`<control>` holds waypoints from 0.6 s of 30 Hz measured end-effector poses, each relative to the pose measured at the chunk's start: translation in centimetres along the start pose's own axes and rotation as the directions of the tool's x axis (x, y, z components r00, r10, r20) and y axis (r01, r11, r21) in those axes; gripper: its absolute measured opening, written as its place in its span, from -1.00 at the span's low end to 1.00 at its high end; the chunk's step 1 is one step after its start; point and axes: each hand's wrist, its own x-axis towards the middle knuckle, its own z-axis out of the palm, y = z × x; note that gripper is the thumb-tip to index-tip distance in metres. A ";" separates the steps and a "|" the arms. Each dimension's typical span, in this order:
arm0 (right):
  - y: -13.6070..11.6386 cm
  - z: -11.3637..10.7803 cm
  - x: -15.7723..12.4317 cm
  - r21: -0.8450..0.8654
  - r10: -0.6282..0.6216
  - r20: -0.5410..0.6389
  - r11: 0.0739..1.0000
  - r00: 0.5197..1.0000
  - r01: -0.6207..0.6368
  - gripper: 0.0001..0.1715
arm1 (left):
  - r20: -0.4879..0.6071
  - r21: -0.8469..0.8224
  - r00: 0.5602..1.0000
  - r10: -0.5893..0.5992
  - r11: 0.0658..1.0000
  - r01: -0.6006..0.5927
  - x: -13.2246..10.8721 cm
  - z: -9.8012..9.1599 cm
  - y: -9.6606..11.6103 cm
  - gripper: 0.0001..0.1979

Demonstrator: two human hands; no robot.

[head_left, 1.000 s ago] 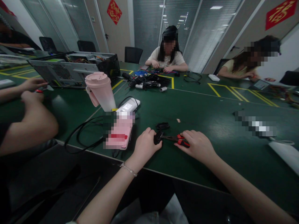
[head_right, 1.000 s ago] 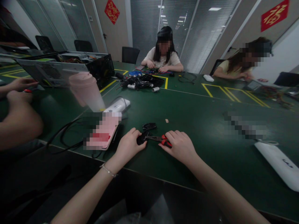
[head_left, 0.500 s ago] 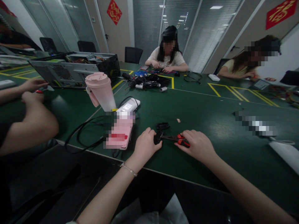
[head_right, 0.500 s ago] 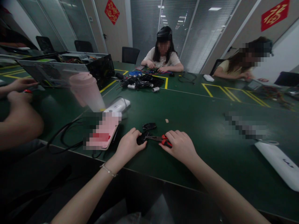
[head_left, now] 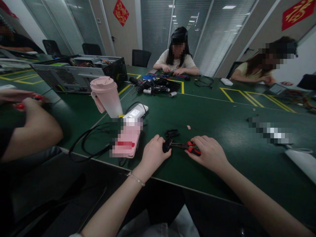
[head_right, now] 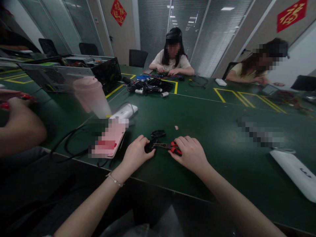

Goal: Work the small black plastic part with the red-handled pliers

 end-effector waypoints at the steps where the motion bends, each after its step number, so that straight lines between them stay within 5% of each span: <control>1: 0.0 0.0 0.0 0.003 0.002 0.003 1.000 1.000 -0.002 -0.60 | -0.003 -0.002 1.000 0.001 1.000 -0.001 0.0 0.0 0.0 -0.76; 18: -0.1 -0.2 -0.2 -0.025 0.017 -0.002 1.000 1.000 -0.017 -0.57 | 0.003 -0.023 1.000 -0.001 1.000 0.001 0.0 -0.1 0.1 -0.77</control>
